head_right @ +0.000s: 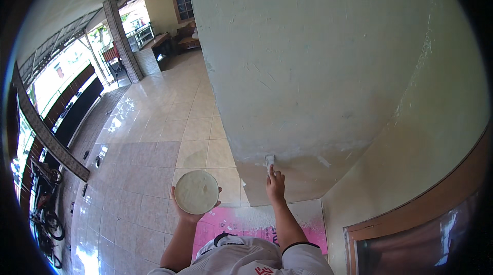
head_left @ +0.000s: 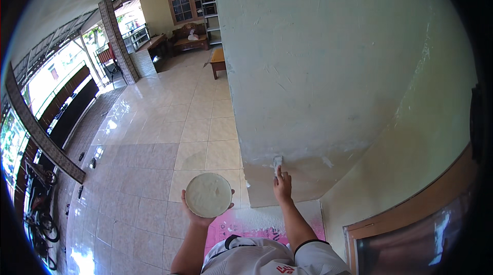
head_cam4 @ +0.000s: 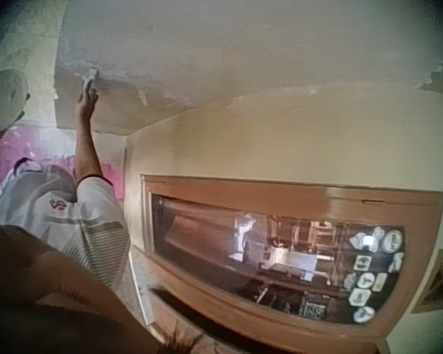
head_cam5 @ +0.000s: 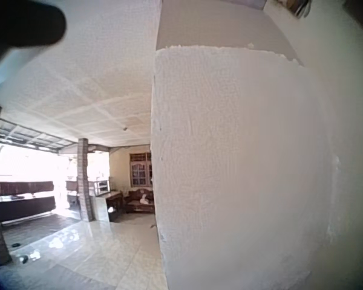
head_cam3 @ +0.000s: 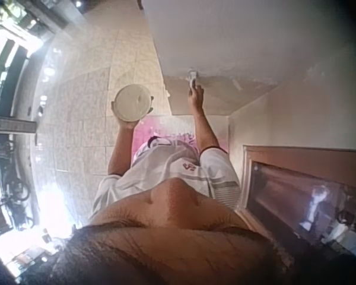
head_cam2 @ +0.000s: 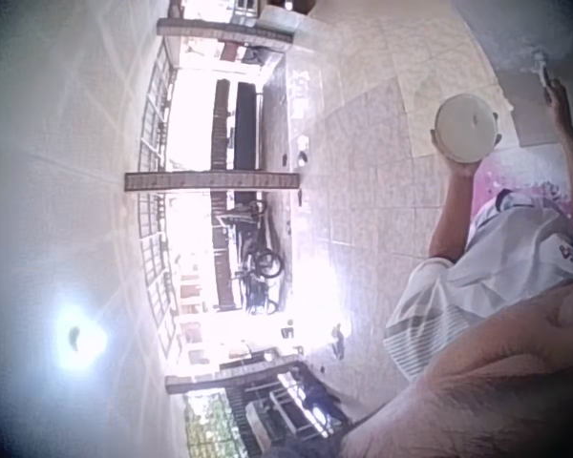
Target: The person applies wall putty to a damaged wall using a putty knife, scooping the putty from a bowl and spreading it onto the wall.
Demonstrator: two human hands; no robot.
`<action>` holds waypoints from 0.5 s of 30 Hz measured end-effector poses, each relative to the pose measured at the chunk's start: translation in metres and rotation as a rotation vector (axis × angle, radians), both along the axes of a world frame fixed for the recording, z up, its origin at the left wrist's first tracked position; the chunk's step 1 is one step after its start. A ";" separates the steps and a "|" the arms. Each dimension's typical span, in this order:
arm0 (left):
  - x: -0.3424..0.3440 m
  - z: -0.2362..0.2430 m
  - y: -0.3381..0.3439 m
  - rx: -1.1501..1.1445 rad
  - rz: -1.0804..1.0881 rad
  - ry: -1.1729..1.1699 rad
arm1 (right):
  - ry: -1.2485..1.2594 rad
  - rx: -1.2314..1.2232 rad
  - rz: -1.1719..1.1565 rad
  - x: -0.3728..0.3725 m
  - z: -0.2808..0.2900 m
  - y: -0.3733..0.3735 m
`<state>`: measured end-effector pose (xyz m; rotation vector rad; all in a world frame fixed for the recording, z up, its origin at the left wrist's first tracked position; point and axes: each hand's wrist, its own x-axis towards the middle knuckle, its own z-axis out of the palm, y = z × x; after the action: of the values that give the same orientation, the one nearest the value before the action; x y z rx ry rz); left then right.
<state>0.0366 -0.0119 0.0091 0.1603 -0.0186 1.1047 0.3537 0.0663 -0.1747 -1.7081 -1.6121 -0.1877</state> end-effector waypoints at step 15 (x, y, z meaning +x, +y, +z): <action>-0.002 -0.006 0.003 0.038 -0.015 -0.016 | -0.002 0.098 0.065 0.000 0.000 0.005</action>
<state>0.0351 -0.0088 0.0034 0.1852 -0.0550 1.0914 0.3539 0.0717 -0.1751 -1.5790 -1.6305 -0.2323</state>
